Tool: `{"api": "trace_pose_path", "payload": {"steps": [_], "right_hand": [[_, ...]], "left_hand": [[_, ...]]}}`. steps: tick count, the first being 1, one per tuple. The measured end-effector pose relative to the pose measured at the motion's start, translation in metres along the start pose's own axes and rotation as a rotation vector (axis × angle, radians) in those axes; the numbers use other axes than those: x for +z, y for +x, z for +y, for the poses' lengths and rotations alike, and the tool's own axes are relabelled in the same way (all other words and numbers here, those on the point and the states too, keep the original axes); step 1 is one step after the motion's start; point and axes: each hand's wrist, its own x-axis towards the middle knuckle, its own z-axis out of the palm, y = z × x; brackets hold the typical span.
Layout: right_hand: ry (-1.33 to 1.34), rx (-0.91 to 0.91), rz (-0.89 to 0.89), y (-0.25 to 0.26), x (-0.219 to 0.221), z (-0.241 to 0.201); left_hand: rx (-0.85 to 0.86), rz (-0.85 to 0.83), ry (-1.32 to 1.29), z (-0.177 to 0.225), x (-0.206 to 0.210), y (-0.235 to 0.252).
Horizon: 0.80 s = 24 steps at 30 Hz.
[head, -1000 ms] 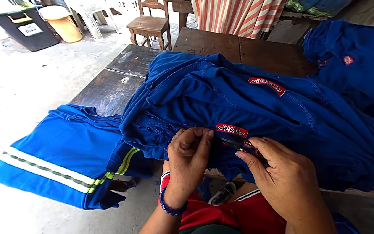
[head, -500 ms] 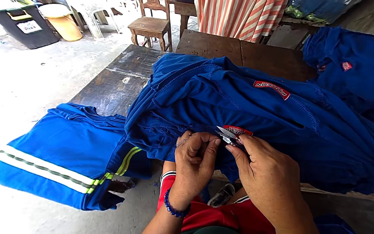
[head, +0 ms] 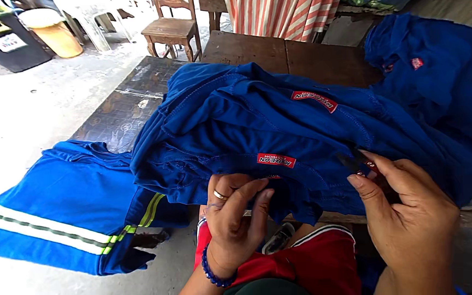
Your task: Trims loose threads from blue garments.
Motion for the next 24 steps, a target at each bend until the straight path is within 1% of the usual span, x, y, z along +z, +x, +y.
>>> {"api": "trace_pose_path", "payload": {"steps": [3,5,7,9,11,14,18,24], "right_hand": [[0.052,0.033,-0.013,-0.007,0.004,0.004],[0.084,0.034,-0.01,-0.009,0.003,0.004],[0.097,0.016,-0.009,-0.011,0.002,0.005],[0.095,0.009,-0.01,-0.012,0.002,0.006],[0.08,0.003,-0.011,-0.014,0.004,0.006],[0.032,-0.029,-0.015,-0.014,0.008,0.002],[-0.004,-0.069,-0.039,-0.013,0.014,-0.002],[-0.081,-0.114,-0.049,-0.009,0.022,-0.004]], "left_hand": [[0.029,-0.074,0.107,0.008,0.016,0.008],[0.003,-0.122,0.207,0.007,0.027,0.009],[-0.025,-0.135,0.269,0.004,0.034,0.008],[-0.071,-0.138,0.273,0.004,0.036,0.009],[-0.131,-0.175,0.271,0.006,0.035,0.012],[-0.167,-0.195,0.265,0.007,0.035,0.012],[-0.175,-0.179,0.214,0.007,0.034,0.01],[-0.132,-0.168,0.199,0.002,0.036,0.008]]}}
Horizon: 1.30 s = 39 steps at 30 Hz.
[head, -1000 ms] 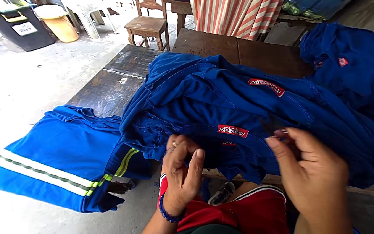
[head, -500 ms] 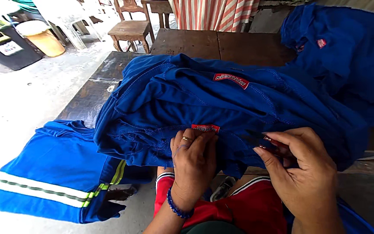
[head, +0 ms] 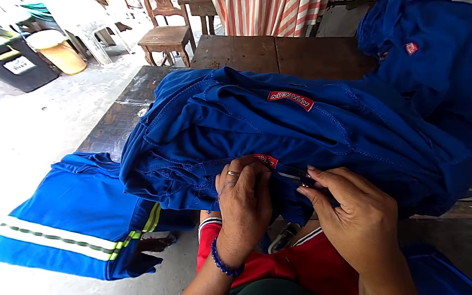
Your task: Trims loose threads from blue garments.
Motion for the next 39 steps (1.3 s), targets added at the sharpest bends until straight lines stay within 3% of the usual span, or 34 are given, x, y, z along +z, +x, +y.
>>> {"api": "trace_pose_path", "payload": {"steps": [13,33,36,39], "right_hand": [[-0.111,-0.011,-0.008,0.006,0.012,-0.012],[-0.047,-0.027,-0.016,0.003,0.01,-0.006],[0.039,0.037,-0.022,0.001,0.004,0.002],[0.308,0.129,0.016,-0.001,-0.003,0.015]], "left_hand": [[0.029,-0.006,0.026,-0.002,0.003,-0.001],[0.04,-0.033,-0.015,-0.006,0.0,-0.002],[0.033,-0.034,-0.134,-0.008,-0.007,-0.004],[0.031,0.091,-0.303,-0.014,-0.023,-0.013]]}}
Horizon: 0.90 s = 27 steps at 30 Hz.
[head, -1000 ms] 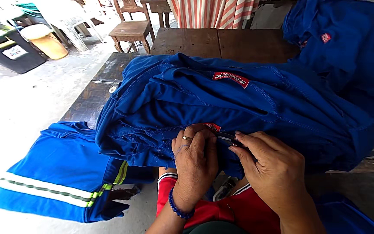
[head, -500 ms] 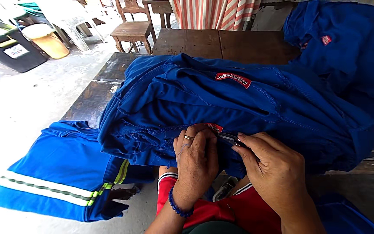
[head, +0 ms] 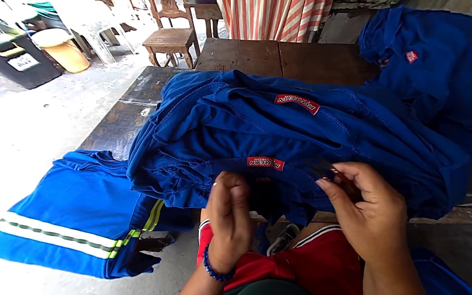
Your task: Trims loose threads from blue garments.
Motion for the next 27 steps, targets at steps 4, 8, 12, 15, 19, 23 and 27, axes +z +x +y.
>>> {"api": "trace_pose_path", "payload": {"steps": [4,8,12,15,19,23,27], "right_hand": [[0.23,0.042,0.022,0.0,-0.004,0.0],[0.203,-0.002,0.038,0.001,0.0,-0.001],[0.157,-0.129,0.04,0.011,0.003,-0.011],[0.117,-0.207,-0.033,0.021,0.015,-0.024],[-0.101,-0.338,-0.154,0.033,0.044,-0.043],[-0.314,-0.44,-0.266,0.043,0.072,-0.049],[-0.204,-0.404,-0.266,0.052,0.077,-0.044]], "left_hand": [[0.091,0.152,0.155,-0.006,-0.02,-0.005],[0.074,0.089,0.569,-0.012,-0.026,0.004],[0.089,0.192,0.478,-0.018,-0.036,0.005],[0.049,0.256,0.285,-0.019,-0.054,0.0],[-0.052,0.337,0.034,-0.017,-0.073,-0.007],[-0.017,0.398,0.031,-0.016,-0.084,-0.013],[-0.002,0.423,0.071,-0.007,-0.084,-0.012]]}}
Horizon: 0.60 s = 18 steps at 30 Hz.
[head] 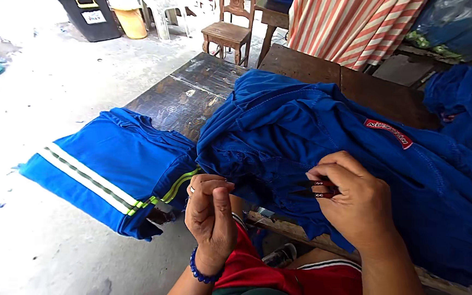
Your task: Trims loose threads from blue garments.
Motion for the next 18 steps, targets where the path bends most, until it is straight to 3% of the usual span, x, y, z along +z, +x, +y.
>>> {"api": "trace_pose_path", "payload": {"steps": [6,13,18], "right_hand": [[-0.02,-0.026,-0.097,0.003,-0.004,0.009],[0.443,0.053,0.062,0.012,-0.017,0.022],[0.427,0.07,0.077,0.015,-0.015,0.019]], "left_hand": [[0.01,-0.026,0.093,0.003,0.007,-0.004],[0.113,-0.118,0.259,0.012,0.041,0.007],[0.14,-0.072,0.435,-0.004,0.07,0.036]]}}
